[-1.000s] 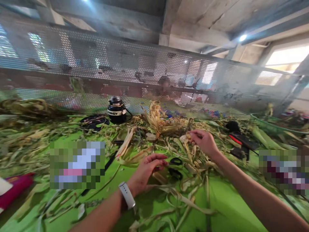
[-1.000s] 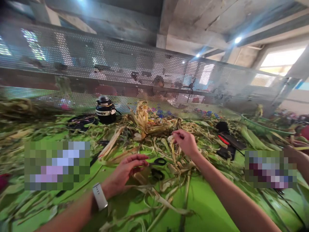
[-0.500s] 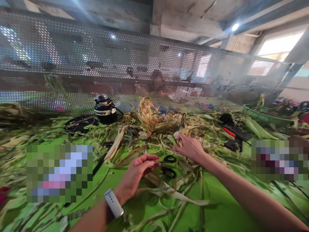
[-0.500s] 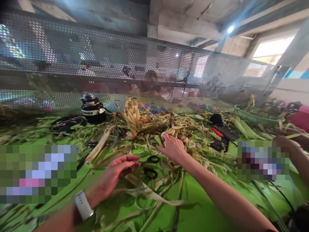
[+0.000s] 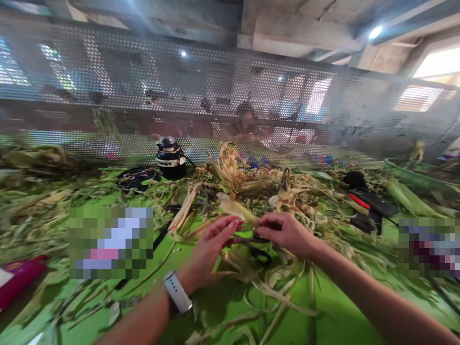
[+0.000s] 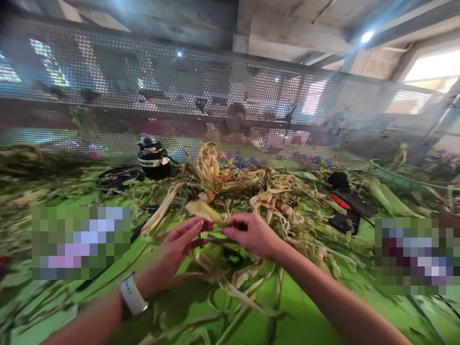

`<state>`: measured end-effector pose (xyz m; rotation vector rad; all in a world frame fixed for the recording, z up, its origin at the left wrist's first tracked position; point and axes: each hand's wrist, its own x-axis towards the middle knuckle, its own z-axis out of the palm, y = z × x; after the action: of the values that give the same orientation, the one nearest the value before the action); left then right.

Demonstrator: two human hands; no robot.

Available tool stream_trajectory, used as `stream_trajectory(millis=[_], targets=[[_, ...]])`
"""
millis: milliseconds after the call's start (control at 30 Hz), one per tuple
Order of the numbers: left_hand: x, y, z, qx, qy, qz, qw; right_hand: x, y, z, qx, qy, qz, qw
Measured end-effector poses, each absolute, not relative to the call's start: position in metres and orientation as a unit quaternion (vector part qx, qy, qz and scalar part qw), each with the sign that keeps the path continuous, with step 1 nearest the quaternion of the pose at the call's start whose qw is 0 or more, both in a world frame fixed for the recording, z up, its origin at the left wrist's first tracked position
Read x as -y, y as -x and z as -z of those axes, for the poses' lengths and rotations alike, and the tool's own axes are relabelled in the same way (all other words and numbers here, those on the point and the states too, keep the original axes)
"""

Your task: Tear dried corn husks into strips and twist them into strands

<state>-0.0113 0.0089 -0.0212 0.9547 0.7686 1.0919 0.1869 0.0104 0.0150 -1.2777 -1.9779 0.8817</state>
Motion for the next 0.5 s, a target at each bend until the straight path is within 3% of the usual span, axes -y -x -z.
stream_trajectory(millis=[300, 367, 500], targets=[[-0.011, 0.023, 0.005, -0.287, -0.467, -0.558, 0.624, -0.012, -0.167, -0.021, 0.783, 0.446, -0.318, 0.293], [-0.013, 0.025, 0.002, -0.317, -0.451, -0.574, 0.606, -0.014, -0.167, -0.022, 0.797, 0.432, -0.296, 0.3], [-0.021, 0.027, 0.003, -0.399, -0.443, -0.6, 0.533, -0.013, -0.159, -0.016, 0.757, 0.455, -0.363, 0.297]])
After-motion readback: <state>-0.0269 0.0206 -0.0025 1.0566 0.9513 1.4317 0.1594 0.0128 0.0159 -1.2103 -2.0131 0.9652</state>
